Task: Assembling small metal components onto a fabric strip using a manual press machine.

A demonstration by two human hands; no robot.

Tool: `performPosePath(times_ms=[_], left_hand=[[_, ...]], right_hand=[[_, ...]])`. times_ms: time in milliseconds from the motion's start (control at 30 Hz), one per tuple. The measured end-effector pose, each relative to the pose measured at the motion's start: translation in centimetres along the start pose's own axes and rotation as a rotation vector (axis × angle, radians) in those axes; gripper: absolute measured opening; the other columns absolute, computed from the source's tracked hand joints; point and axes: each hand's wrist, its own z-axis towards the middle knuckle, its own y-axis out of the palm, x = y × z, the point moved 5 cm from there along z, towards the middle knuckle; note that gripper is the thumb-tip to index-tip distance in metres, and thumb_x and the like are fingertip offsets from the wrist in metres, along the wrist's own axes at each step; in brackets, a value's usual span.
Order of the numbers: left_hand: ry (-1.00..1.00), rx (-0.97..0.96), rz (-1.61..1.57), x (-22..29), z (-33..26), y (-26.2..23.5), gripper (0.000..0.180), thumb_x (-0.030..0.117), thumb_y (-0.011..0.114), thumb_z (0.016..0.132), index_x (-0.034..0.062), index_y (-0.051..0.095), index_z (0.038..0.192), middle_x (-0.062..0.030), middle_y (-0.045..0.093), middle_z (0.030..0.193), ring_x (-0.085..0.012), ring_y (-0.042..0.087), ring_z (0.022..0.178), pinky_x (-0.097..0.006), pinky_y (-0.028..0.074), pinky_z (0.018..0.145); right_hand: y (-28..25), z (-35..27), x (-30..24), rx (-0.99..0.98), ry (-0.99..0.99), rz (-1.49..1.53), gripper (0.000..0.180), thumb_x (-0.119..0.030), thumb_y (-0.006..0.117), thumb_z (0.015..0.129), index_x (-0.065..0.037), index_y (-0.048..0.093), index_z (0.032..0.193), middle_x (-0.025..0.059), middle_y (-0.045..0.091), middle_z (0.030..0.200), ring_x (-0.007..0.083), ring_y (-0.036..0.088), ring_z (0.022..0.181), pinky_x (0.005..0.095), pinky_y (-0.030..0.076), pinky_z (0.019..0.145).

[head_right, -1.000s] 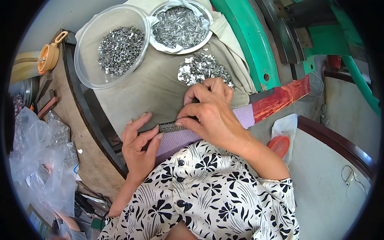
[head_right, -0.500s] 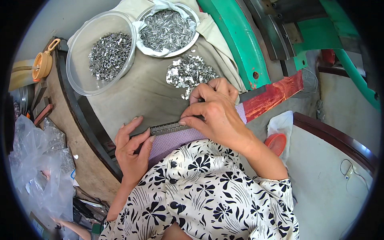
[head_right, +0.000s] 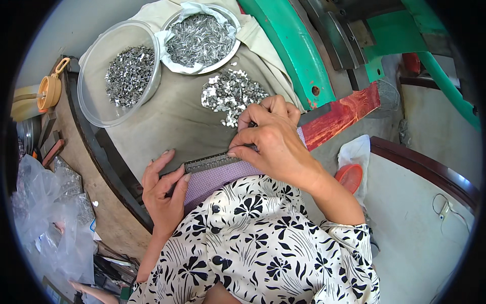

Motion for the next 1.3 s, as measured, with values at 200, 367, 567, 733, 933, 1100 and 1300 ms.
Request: performPosePath(times_ms=[200,367,567,733,933,1100,1300], left_hand=[[-0.014,-0.009,0.000,0.1,0.0,-0.1,0.020,0.003,0.078,0.077,0.0039,0.076,0.097,-0.0112,0.067,0.126,-0.0285,0.061,0.121,-0.048,0.035,0.111],[-0.032,-0.020,0.001,0.1,0.1,0.0,0.019,0.003,0.077,0.078,0.0038,0.076,0.098,-0.0128,0.067,0.126,-0.0303,0.061,0.120,-0.049,0.035,0.112],[-0.011,-0.006,0.001,0.0,0.1,0.0,0.020,0.004,0.078,0.076,0.0044,0.076,0.096,-0.0097,0.066,0.127,-0.0259,0.060,0.122,-0.047,0.034,0.111],[-0.008,-0.006,0.004,0.0,0.1,0.0,0.021,0.004,0.078,0.076,0.0047,0.076,0.097,-0.0099,0.066,0.128,-0.0260,0.060,0.122,-0.046,0.034,0.111],[-0.005,0.000,-0.003,0.1,0.1,0.0,0.020,0.004,0.078,0.076,0.0045,0.076,0.096,-0.0097,0.067,0.127,-0.0261,0.061,0.122,-0.047,0.035,0.111],[0.001,0.005,-0.006,0.1,0.1,0.0,0.020,0.004,0.078,0.076,0.0045,0.075,0.096,-0.0094,0.066,0.127,-0.0262,0.061,0.121,-0.047,0.035,0.111],[-0.003,-0.002,0.004,-0.1,0.0,0.0,0.019,0.004,0.078,0.076,0.0046,0.075,0.095,-0.0092,0.067,0.126,-0.0263,0.061,0.121,-0.047,0.035,0.110]], right_hand=[[-0.2,0.1,0.0,-0.021,-0.006,0.006,0.013,-0.023,0.084,0.069,-0.013,0.078,0.077,-0.0027,0.058,0.095,0.0253,0.046,0.106,0.0434,0.028,0.094],[-0.3,0.1,-0.1,-0.026,-0.020,0.017,0.013,-0.022,0.084,0.069,-0.013,0.077,0.077,-0.0028,0.059,0.095,0.0249,0.046,0.106,0.0431,0.028,0.094],[-0.1,0.0,-0.1,-0.026,0.024,0.004,0.013,-0.022,0.083,0.071,-0.014,0.077,0.079,-0.0034,0.059,0.095,0.0236,0.047,0.106,0.0426,0.028,0.093],[-0.3,-0.2,0.0,-0.019,0.019,0.008,0.015,-0.019,0.083,0.069,-0.017,0.078,0.082,-0.0052,0.059,0.095,0.0206,0.049,0.103,0.0399,0.028,0.095],[-0.6,-0.3,0.3,-0.033,0.008,0.002,0.015,-0.017,0.082,0.069,-0.016,0.078,0.083,-0.0049,0.060,0.096,0.0211,0.049,0.105,0.0396,0.028,0.097],[-0.9,-0.3,0.3,-0.025,-0.003,-0.003,0.014,-0.019,0.082,0.072,-0.016,0.078,0.084,-0.0049,0.062,0.098,0.0212,0.050,0.106,0.0390,0.029,0.097],[-1.3,-0.9,1.4,-0.026,0.003,0.059,0.014,-0.020,0.082,0.074,-0.014,0.078,0.086,-0.0038,0.063,0.101,0.0230,0.050,0.109,0.0396,0.032,0.098]])
